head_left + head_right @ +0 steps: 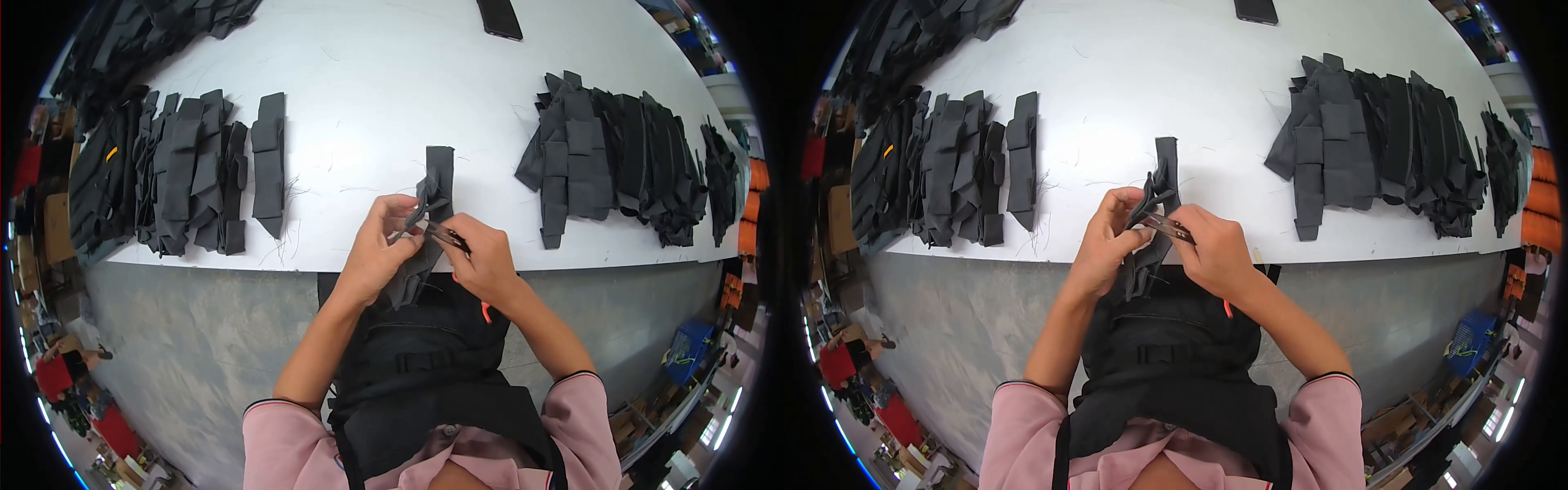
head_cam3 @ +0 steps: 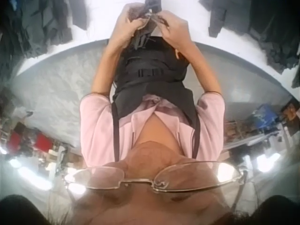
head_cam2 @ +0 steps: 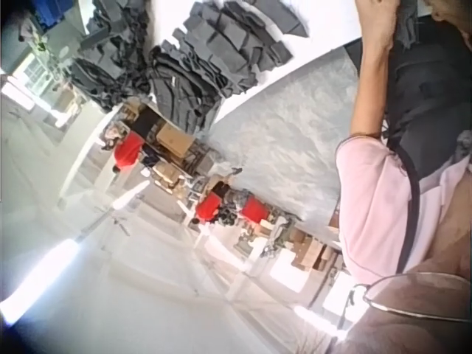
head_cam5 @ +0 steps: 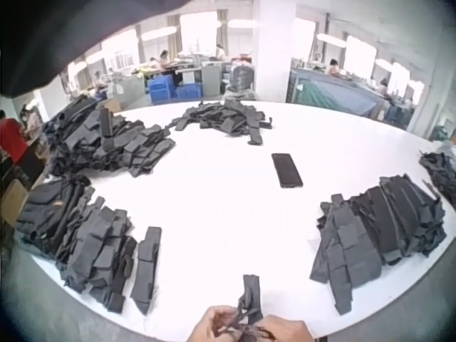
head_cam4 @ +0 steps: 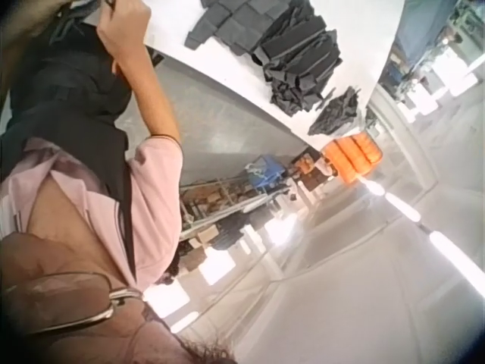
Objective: Trimming excess threads or material from black fabric strips using snips.
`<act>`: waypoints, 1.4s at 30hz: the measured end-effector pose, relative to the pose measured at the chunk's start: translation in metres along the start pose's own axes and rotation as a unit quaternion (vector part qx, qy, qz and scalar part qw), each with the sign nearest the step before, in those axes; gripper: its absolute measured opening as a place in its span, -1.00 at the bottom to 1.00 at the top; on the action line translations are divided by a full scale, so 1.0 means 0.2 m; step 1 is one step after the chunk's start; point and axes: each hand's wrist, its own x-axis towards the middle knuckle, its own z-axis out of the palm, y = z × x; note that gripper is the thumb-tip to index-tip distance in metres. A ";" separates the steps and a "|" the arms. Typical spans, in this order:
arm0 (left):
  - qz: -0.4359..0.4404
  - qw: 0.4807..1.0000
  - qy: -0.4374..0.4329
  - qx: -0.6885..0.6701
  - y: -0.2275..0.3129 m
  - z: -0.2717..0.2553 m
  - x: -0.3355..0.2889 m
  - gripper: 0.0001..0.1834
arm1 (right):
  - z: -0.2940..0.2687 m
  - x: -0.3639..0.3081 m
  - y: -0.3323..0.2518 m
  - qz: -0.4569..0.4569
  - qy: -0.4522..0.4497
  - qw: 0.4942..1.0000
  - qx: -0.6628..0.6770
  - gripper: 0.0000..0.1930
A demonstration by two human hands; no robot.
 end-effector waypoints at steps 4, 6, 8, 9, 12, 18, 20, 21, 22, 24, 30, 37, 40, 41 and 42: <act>-0.109 0.994 -0.006 -0.028 0.01 0.02 -0.04 -0.39 | 0.00 0.03 0.00 -0.037 0.061 0.997 0.019 -0.94; -0.106 0.989 0.024 -0.098 -0.06 0.02 -0.05 -0.35 | 0.04 0.08 0.04 0.093 -0.007 0.989 0.116 -0.84; -0.105 0.986 0.035 -0.125 -0.05 0.03 -0.06 -0.34 | 0.03 0.08 0.04 0.066 0.018 0.991 0.119 -0.83; -0.067 0.990 0.066 -0.107 -0.06 0.03 -0.09 -0.31 | 0.05 0.07 0.02 0.035 0.036 0.991 0.126 -0.81; -0.020 0.990 0.112 -0.086 -0.07 0.05 -0.09 -0.29 | -0.07 -0.01 -0.13 0.013 0.053 0.998 -0.017 -0.75; 0.004 0.989 0.135 -0.054 -0.07 0.09 -0.08 -0.29 | -0.09 -0.05 -0.18 -0.065 0.013 0.974 -0.215 -0.73; 0.016 0.990 0.141 -0.020 -0.06 0.10 -0.07 -0.29 | -0.09 -0.04 -0.19 -0.089 0.001 0.965 -0.248 -0.67; 0.017 0.990 0.141 -0.020 -0.06 0.11 -0.07 -0.29 | -0.09 -0.04 -0.19 -0.091 0.002 0.964 -0.248 -0.67; 0.021 0.989 0.146 -0.020 -0.06 0.11 -0.07 -0.30 | -0.08 -0.04 -0.18 -0.105 0.002 0.957 -0.270 -0.67; 0.026 0.988 0.152 -0.020 -0.06 0.12 -0.07 -0.30 | -0.07 -0.03 -0.17 -0.119 0.001 0.949 -0.292 -0.67; 0.025 0.986 0.165 0.002 -0.07 0.12 -0.08 -0.31 | -0.08 -0.04 -0.18 -0.137 -0.012 0.935 -0.327 -0.72; 0.022 0.986 0.165 0.009 -0.06 0.12 -0.07 -0.31 | -0.08 -0.05 -0.18 -0.079 0.025 0.975 -0.206 -0.74; 0.025 0.988 0.150 -0.024 -0.04 0.10 -0.07 -0.37 | -0.10 -0.05 -0.17 -0.050 0.040 0.987 -0.145 -0.74; 0.021 0.989 0.131 -0.058 -0.02 0.09 -0.06 -0.40 | -0.11 -0.05 -0.16 -0.019 0.074 0.995 -0.066 -0.74; 0.024 0.987 0.120 -0.106 -0.07 0.05 -0.04 -0.52 | -0.09 -0.03 -0.13 -0.021 0.073 0.995 -0.065 -0.74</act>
